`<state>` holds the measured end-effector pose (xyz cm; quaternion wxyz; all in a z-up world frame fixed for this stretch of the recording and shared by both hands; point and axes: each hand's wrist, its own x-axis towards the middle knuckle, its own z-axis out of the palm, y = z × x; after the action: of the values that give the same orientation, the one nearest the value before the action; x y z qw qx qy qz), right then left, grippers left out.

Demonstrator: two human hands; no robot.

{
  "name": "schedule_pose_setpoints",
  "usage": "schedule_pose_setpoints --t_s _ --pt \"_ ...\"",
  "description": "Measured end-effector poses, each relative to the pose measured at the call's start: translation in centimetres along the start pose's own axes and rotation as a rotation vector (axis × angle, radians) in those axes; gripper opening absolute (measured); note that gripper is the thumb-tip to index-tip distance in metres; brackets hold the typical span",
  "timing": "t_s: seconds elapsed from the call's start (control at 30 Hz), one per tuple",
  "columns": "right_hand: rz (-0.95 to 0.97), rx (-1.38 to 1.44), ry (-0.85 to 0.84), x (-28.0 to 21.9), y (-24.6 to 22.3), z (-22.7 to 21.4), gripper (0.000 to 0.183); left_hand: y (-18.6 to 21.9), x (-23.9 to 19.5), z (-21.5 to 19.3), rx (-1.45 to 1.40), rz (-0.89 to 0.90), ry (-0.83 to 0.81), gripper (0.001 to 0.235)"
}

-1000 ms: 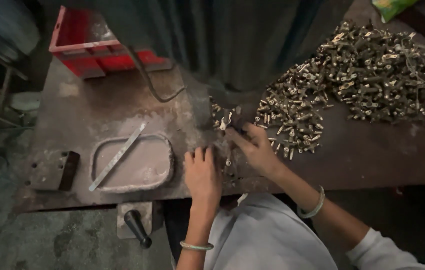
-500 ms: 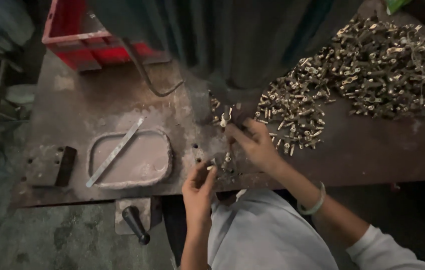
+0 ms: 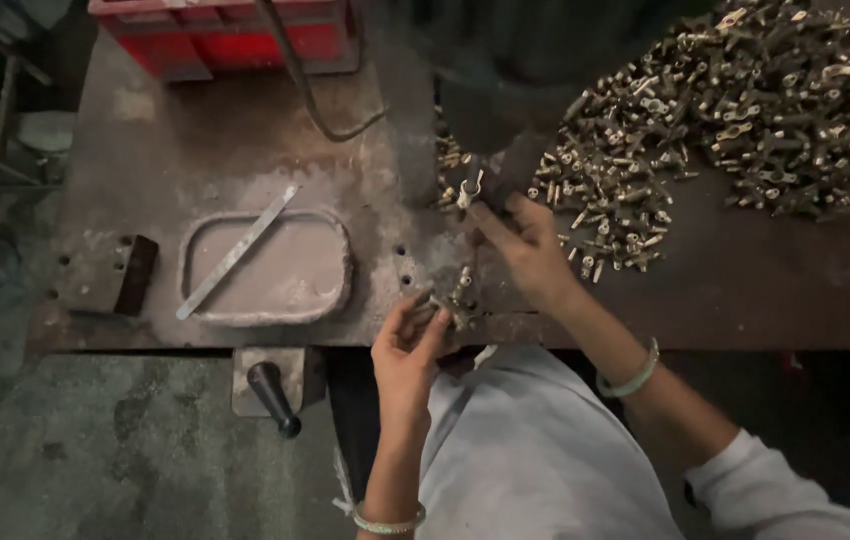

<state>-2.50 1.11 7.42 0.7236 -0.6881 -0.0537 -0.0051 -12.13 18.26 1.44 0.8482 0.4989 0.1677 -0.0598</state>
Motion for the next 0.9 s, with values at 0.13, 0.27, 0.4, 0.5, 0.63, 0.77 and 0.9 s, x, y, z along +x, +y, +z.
schedule_pose_setpoints --t_s 0.13,0.27,0.4,0.5,0.63,0.77,0.9 --pt "0.055 -0.022 0.098 -0.7 -0.9 0.7 0.020 0.9 -0.7 0.8 -0.024 0.001 -0.011 0.041" --pt "-0.006 0.001 0.039 -0.6 -0.2 0.8 0.021 0.2 -0.4 0.4 0.030 0.011 0.008 0.042" --pt "0.038 0.004 0.058 -0.4 -1.3 1.1 0.019 0.1 -0.6 0.2 -0.006 0.027 -0.005 0.043" --pt "-0.059 -0.037 -0.011 0.4 2.0 -0.6 0.019 0.9 -0.7 0.5 0.001 0.019 -0.002 0.043" --pt "0.026 -0.002 0.026 -0.3 -0.6 0.5 0.019 1.0 -0.7 0.6 0.003 0.027 -0.018 0.042" --pt "-0.007 -0.012 0.045 -0.2 0.2 0.5 0.017 1.2 -0.4 0.7 -0.012 0.030 0.003 0.044" --pt "-0.008 0.024 -0.004 0.1 -1.0 0.4 0.019 1.8 -0.7 0.8 -0.009 0.043 0.020 0.044"
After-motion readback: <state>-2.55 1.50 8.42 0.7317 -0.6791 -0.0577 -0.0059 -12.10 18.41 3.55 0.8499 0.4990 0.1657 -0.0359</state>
